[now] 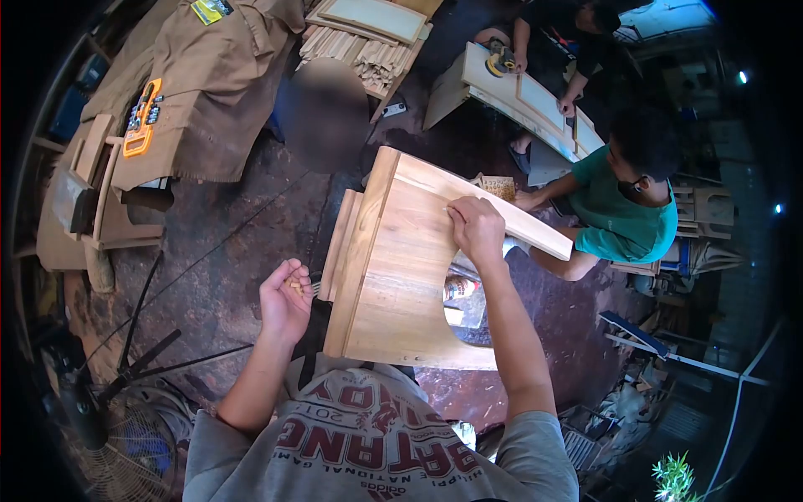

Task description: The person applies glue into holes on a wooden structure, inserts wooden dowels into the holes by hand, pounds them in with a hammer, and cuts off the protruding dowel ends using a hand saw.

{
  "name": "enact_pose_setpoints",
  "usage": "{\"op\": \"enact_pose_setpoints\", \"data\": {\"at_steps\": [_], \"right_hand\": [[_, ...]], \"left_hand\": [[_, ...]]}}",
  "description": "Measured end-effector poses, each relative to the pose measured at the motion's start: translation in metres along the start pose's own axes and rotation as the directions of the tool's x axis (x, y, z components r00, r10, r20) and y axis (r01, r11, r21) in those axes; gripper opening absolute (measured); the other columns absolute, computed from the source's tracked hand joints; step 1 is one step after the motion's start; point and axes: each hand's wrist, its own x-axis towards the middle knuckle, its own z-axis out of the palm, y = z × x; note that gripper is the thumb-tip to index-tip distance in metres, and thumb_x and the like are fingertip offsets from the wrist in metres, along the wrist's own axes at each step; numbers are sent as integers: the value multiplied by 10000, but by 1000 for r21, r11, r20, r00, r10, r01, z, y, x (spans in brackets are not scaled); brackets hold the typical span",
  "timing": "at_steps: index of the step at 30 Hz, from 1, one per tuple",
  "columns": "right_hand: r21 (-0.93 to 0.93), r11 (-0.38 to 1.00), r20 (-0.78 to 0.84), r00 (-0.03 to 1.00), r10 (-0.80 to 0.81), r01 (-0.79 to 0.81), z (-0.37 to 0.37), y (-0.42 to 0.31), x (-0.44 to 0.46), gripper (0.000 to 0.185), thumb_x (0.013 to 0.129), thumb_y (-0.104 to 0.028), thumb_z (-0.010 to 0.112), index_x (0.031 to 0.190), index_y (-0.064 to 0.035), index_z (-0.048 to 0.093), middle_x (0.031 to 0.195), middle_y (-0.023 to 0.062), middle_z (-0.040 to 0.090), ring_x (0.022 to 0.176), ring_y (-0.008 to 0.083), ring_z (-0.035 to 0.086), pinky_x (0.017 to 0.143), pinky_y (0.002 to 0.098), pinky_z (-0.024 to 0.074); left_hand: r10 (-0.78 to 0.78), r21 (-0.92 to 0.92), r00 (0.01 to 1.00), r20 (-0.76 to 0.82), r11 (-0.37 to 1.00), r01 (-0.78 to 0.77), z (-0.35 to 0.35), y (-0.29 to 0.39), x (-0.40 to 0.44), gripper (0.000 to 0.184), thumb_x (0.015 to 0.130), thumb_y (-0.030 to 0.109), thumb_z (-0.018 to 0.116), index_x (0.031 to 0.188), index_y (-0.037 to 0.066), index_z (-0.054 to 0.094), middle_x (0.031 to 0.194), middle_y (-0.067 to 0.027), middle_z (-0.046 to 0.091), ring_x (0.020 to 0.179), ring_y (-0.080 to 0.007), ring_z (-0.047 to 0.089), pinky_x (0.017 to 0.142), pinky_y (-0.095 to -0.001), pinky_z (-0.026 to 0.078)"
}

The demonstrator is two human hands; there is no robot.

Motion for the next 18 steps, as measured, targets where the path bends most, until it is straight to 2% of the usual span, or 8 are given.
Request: {"op": "enact_pose_setpoints", "data": {"at_steps": [4,11,13,14,15,16,17,18], "right_hand": [[-110,993,72,996,-44,52,5,-1,-1,56,854,-66,773,908,-78,763,908,85,758,811,317,728,702,441,577],[-101,994,35,998,-42,46,12,6,-3,33,842,-107,766,858,-122,790,902,60,776,718,314,738,648,446,607],[-109,994,51,999,-17,23,10,6,-3,41,855,-119,770,879,-125,803,913,53,784,731,315,743,664,447,614],[-69,998,76,997,10,-5,4,3,-3,72,880,-155,776,912,-99,810,973,87,795,820,336,760,734,448,627],[-63,998,75,997,9,-5,-5,-4,-4,72,880,-155,776,912,-99,810,973,87,795,820,336,760,734,448,627],[-54,998,-19,1000,-14,13,-15,-11,-4,97,882,-149,780,939,-78,814,1016,116,795,871,344,765,776,443,629],[-44,999,-113,993,-36,32,-22,-20,-6,124,884,-144,784,967,-57,817,1058,145,795,923,352,770,818,437,630],[21,999,-136,990,30,-27,-32,-31,-16,156,891,-97,782,1019,-13,816,1099,186,787,986,361,772,863,420,621]], "left_hand": [[15,-25,999,51,1000,-14,9,1,1,144,1067,209,614,1036,90,690,900,-21,704,806,-123,657,765,-255,556],[-31,-72,988,149,997,42,53,-24,-3,151,1057,188,616,1093,54,677,963,-50,703,850,-148,657,817,-285,568],[-101,-127,971,214,983,130,73,-37,-3,151,1053,140,608,1130,29,674,1048,-106,727,952,-205,695,891,-325,598],[-99,-124,972,211,984,127,82,-45,-2,151,1053,140,608,1130,29,674,1048,-106,727,952,-205,695,891,-325,598],[-143,-128,959,244,976,178,90,-53,0,179,1051,134,594,1172,20,660,1136,-126,717,1048,-231,687,979,-355,576],[-183,-131,944,275,965,225,95,-59,0,213,1049,128,581,1214,11,647,1224,-146,707,1144,-256,679,1067,-384,555],[-175,-131,947,269,968,216,98,-64,-3,213,1049,128,581,1214,11,647,1224,-146,707,1144,-256,679,1067,-384,555],[-210,-146,937,280,955,258,101,-68,-6,242,1048,126,565,1247,7,635,1292,-157,687,1221,-273,654,1129,-411,515]]}}
